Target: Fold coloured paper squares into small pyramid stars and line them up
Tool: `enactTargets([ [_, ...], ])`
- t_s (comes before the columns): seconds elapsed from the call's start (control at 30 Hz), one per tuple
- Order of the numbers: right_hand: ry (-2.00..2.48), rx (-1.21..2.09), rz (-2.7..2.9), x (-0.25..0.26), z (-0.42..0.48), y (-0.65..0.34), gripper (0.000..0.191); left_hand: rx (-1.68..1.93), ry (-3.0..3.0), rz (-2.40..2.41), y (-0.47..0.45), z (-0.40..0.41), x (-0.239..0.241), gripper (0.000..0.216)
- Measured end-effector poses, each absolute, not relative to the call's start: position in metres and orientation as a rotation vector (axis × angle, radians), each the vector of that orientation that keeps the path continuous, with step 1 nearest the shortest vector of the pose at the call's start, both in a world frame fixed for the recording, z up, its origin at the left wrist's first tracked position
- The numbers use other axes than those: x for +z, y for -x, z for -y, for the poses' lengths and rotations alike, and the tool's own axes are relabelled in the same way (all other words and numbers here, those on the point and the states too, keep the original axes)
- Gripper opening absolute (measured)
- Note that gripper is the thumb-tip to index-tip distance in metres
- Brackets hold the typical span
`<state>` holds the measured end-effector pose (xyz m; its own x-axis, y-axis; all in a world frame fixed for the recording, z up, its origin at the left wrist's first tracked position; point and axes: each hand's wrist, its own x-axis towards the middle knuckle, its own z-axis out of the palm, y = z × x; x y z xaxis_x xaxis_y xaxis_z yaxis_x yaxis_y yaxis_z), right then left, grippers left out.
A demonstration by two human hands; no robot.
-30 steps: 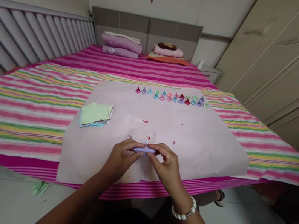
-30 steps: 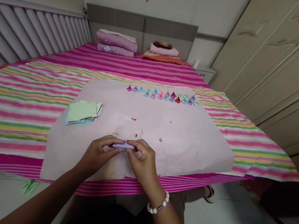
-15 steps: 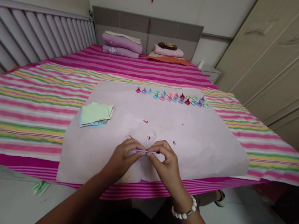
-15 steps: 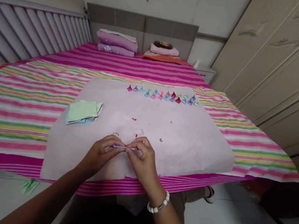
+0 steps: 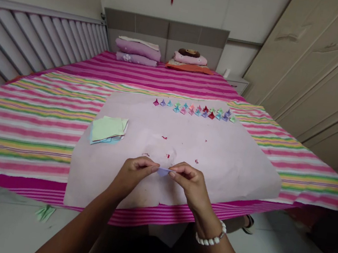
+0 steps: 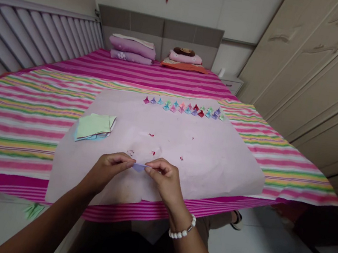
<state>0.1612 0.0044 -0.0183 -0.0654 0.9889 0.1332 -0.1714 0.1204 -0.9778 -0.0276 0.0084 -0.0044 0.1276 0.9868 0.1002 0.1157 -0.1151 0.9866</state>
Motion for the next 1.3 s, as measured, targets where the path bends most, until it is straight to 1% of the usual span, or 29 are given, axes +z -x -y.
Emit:
enactTargets([
  [0.17, 0.936, 1.29, 1.093, -0.018, -0.005, -0.159, 0.007, 1.21, -1.285, -1.149, 0.024, -0.01, -0.011, 0.016],
  [0.3, 0.94, 1.29, 1.004, -0.019, -0.006, -0.154, 0.007, 1.12, -1.262, -1.048, 0.014, -0.008, -0.017, 0.027],
  [0.4, 0.961, 1.252, 0.978, -0.021, -0.006, -0.151, 0.008, 1.117, -1.221, -1.095, 0.006, -0.005, -0.019, 0.022],
  [0.67, 0.999, 1.168, 1.045, -0.024, -0.004, -0.152, 0.012, 1.164, -1.116, -1.166, 0.006, -0.008, -0.017, 0.025],
  [0.73, 0.955, 1.228, 1.106, -0.021, -0.004, -0.153, 0.014, 1.136, -1.162, -1.138, 0.01, -0.009, -0.015, 0.025],
  [0.87, 0.934, 1.391, 1.078, -0.012, -0.004, -0.154, 0.026, 1.018, -1.27, -1.05, 0.018, -0.009, -0.013, 0.025],
  [1.1, 0.937, 1.475, 1.102, -0.011, -0.003, -0.154, 0.018, 0.934, -1.383, -1.002, 0.021, -0.007, -0.012, 0.021],
  [1.3, 0.926, 1.543, 1.086, -0.01, -0.003, -0.155, 0.018, 0.911, -1.438, -0.992, 0.024, -0.008, -0.009, 0.022],
])
